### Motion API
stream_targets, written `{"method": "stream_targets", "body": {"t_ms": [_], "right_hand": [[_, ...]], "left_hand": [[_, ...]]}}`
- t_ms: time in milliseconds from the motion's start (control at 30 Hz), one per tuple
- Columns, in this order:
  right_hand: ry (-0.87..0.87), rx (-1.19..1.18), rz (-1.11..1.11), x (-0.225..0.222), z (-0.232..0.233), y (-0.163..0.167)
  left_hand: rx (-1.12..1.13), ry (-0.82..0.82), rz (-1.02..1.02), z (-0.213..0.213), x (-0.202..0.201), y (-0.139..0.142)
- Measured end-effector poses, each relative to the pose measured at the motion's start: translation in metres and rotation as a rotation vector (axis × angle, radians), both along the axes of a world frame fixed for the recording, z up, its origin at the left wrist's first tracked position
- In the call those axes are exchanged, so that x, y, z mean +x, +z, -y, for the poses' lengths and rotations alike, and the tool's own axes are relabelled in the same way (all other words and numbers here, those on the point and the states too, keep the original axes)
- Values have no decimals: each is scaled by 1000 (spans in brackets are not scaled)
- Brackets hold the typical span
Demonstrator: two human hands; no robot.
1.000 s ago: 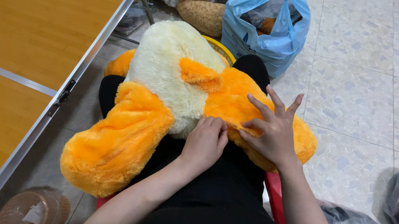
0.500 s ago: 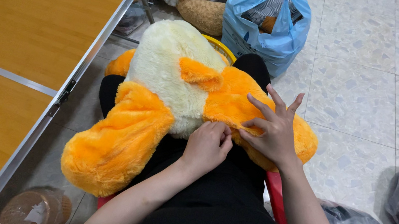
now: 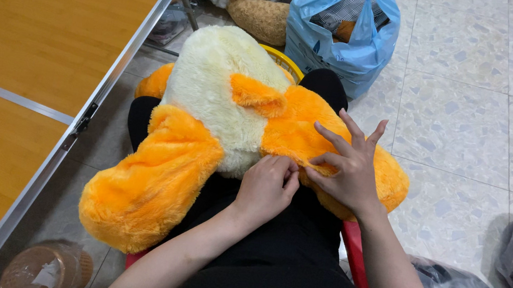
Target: The person sews the seam of an orange and white plush toy using a needle and thread. They repeatedly insert the needle through the fabric and pull the thread to close the seam along the toy's body.
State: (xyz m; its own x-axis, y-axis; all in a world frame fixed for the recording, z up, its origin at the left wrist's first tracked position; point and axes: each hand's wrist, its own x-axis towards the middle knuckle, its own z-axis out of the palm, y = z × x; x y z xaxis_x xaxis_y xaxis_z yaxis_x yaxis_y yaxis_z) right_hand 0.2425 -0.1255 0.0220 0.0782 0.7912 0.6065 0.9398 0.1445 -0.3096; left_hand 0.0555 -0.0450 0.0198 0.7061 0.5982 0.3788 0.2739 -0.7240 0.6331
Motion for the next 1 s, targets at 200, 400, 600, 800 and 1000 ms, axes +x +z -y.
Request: {"method": "stream_targets", "body": {"t_ms": [200, 400, 600, 800, 1000], "right_hand": [[30, 2, -56, -3, 0, -2], [7, 23, -39, 2, -1, -3], [1, 22, -62, 2, -1, -5], [38, 1, -90, -1, 0, -3], [47, 1, -56, 0, 0, -2]], "left_hand": [[32, 25, 85, 2, 2, 0], [3, 27, 75, 2, -2, 6], [35, 73, -32, 0, -3, 9], [176, 81, 16, -5, -5, 16], [291, 118, 60, -11, -10, 26]]}}
